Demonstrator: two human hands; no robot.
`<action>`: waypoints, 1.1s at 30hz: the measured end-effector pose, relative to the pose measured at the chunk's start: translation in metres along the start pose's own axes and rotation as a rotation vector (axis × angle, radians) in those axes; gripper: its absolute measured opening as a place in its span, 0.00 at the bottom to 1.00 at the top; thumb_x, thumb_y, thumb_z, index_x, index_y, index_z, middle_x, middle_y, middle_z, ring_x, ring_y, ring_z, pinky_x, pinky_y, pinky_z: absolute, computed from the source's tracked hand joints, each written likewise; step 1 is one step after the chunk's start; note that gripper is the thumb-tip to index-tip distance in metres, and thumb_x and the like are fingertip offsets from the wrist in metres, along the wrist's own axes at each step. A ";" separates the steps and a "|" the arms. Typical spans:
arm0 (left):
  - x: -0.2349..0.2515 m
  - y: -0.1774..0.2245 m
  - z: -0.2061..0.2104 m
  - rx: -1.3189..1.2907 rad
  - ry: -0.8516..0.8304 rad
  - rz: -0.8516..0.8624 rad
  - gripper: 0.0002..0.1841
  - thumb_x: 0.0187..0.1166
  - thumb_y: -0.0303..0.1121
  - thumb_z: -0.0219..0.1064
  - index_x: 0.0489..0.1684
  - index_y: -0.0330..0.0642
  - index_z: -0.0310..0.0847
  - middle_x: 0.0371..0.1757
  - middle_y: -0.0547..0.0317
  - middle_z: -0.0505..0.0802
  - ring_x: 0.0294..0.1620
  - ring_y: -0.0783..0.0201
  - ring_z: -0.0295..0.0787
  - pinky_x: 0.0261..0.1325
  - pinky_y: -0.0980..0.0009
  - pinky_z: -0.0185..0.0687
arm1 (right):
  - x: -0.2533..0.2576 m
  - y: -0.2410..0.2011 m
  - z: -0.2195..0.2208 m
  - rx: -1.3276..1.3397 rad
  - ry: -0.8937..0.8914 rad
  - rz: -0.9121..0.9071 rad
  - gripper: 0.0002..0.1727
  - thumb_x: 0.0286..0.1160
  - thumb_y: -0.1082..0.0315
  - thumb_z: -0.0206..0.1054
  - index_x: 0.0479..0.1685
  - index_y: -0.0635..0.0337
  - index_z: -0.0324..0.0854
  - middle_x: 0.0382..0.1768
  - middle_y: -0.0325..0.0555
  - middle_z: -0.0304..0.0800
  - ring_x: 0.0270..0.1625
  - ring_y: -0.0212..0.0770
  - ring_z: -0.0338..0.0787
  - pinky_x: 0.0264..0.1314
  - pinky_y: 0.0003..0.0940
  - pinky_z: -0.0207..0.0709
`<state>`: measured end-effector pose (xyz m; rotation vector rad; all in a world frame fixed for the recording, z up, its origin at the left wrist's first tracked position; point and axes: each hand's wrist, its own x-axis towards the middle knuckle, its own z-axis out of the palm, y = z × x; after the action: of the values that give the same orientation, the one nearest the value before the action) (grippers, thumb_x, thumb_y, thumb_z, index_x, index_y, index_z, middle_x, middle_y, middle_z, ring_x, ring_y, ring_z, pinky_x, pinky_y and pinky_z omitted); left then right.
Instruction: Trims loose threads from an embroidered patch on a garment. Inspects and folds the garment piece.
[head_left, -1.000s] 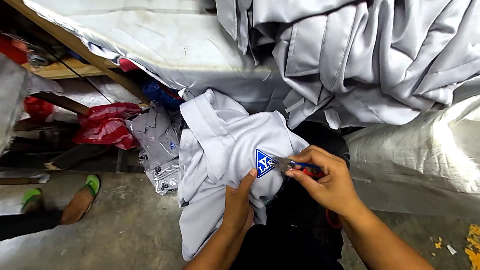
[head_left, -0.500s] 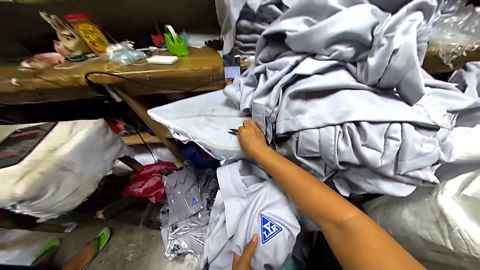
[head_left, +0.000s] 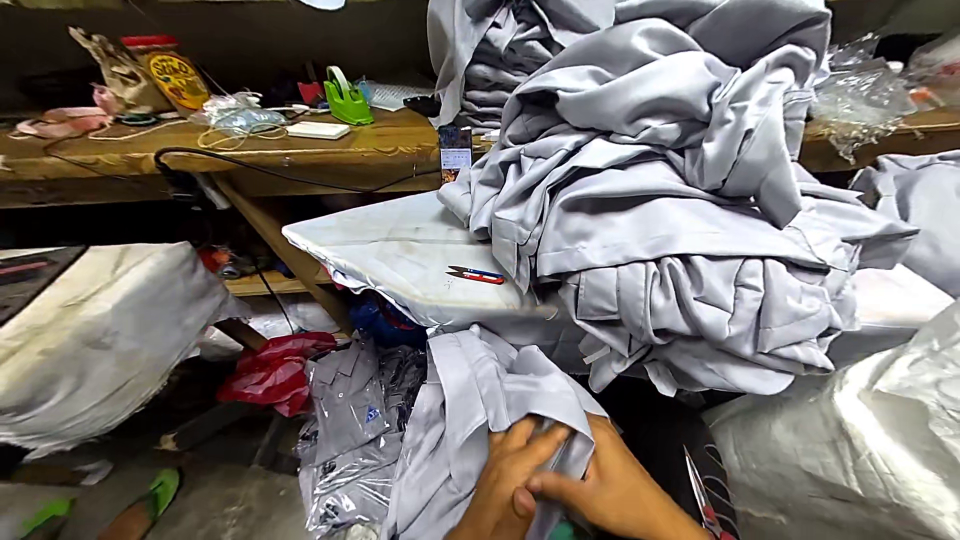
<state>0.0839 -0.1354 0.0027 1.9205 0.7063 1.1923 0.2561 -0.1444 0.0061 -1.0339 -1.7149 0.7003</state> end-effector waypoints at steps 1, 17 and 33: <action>0.006 -0.004 -0.006 0.042 -0.032 0.041 0.56 0.76 0.77 0.18 0.62 0.48 0.90 0.67 0.54 0.90 0.77 0.64 0.77 0.84 0.52 0.60 | 0.000 0.003 -0.004 0.046 0.035 0.007 0.21 0.73 0.54 0.72 0.50 0.66 0.88 0.47 0.40 0.95 0.55 0.20 0.90 0.63 0.23 0.84; -0.013 -0.043 -0.038 -0.388 -0.054 -0.238 0.20 0.76 0.38 0.74 0.64 0.46 0.78 0.39 0.79 0.93 0.38 0.83 0.87 0.46 0.81 0.84 | 0.007 0.035 -0.008 0.769 0.185 0.602 0.14 0.81 0.81 0.51 0.40 0.56 0.82 0.34 0.31 0.94 0.40 0.22 0.92 0.50 0.24 0.88; -0.004 -0.033 0.030 -0.180 -0.139 -0.163 0.23 0.75 0.43 0.76 0.58 0.33 0.84 0.57 0.65 0.93 0.64 0.82 0.85 0.73 0.74 0.81 | -0.029 0.052 -0.085 0.351 -0.468 0.117 0.61 0.72 0.52 0.70 0.93 0.74 0.27 0.93 0.61 0.48 0.91 0.34 0.59 0.93 0.28 0.57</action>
<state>0.1077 -0.1297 -0.0349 1.7422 0.6451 0.9780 0.3570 -0.1462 -0.0188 -0.7636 -1.8364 1.3482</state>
